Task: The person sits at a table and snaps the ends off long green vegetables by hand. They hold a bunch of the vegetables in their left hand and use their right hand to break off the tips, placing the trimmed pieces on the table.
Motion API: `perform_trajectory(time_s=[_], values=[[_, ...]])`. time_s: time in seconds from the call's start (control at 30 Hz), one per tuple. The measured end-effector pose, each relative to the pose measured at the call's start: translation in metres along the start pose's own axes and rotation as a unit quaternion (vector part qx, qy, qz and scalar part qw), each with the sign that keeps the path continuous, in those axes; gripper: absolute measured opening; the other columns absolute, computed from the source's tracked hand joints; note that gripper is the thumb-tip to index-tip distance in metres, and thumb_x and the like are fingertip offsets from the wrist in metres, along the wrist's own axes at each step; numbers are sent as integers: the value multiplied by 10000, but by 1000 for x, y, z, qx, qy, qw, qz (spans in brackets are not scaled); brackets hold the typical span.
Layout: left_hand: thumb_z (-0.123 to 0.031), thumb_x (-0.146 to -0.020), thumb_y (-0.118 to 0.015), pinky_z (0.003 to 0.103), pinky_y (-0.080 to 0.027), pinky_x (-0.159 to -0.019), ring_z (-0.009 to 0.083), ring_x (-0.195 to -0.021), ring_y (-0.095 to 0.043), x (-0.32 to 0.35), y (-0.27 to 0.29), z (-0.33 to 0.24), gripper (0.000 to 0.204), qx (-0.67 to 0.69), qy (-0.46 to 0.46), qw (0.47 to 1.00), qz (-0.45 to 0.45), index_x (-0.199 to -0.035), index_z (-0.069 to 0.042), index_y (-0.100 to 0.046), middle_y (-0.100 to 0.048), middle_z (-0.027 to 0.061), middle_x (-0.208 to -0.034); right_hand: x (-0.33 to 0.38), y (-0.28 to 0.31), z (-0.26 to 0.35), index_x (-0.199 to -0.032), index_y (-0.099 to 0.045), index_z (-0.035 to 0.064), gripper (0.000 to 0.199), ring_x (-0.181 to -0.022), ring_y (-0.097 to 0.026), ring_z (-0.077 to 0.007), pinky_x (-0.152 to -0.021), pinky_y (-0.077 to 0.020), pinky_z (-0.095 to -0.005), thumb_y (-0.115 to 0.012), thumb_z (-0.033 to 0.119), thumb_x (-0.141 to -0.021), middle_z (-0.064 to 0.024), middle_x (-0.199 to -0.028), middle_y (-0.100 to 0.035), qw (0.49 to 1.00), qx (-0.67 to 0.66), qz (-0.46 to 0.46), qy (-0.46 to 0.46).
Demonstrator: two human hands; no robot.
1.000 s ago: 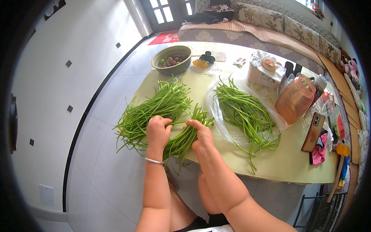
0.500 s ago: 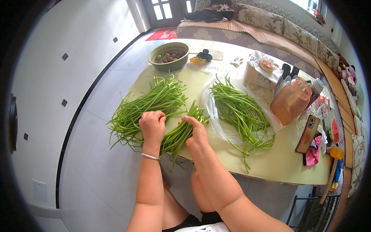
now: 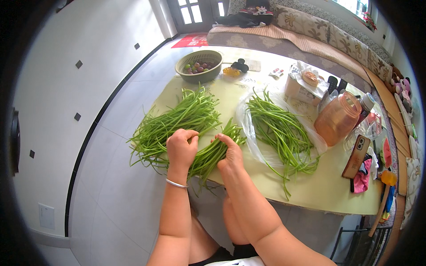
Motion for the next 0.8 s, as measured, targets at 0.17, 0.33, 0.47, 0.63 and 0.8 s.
perform_trajectory(time_s=[0.17, 0.33, 0.47, 0.63, 0.8], values=[[-54, -717, -691, 349, -488, -610, 261, -640, -608, 1, 1, -11, 88, 107, 1, 992, 68, -798, -49, -723, -625, 108, -718, -3, 0, 1, -902, -629, 8, 161, -762, -636, -223, -701, -525, -357, -726, 73, -790, -93, -825, -652, 1000, 12, 27, -4], [-43, -726, -677, 350, -486, -621, 265, -674, -611, 2, 2, -21, 112, 121, -42, 984, 127, -828, -44, -726, -625, 112, -728, -10, 6, -1, -887, -633, -8, 177, -721, -624, -212, -683, -520, -336, -748, 85, -790, -99, -800, -646, 999, 13, 29, -15], [-71, -747, -689, 350, -496, -647, 273, -713, -626, -1, 7, -11, 100, 132, -52, 982, 123, -833, -35, -722, -647, 122, -772, -3, 0, -1, -875, -624, -6, 145, -713, -626, -228, -670, -517, -353, -713, 56, -779, -104, -788, -641, 1000, 22, 12, -14], [-85, -764, -685, 344, -506, -653, 271, -711, -646, -3, 16, 23, 119, 15, 12, 999, 40, -856, -17, -716, -678, 133, -802, 0, -1, 1, -859, -610, -8, 134, -716, -626, -242, -667, -511, -401, -677, 50, -758, -106, -784, -631, 999, 43, -3, -17], [-102, -761, -682, 333, -511, -633, 250, -657, -660, 0, 22, 36, 138, 12, 90, 995, 52, -863, -14, -712, -686, 139, -762, -1, 0, 3, -842, -599, -14, 126, -724, -623, -252, -675, -508, -415, -654, 41, -742, -112, -799, -622, 999, 46, -7, -23]])
Point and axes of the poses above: each hand's wrist, its own x-axis away from the middle knuckle, its own y-axis out of the back of the hand, z = x × y, the point moved 1 cm from there along -x, towards the middle knuckle
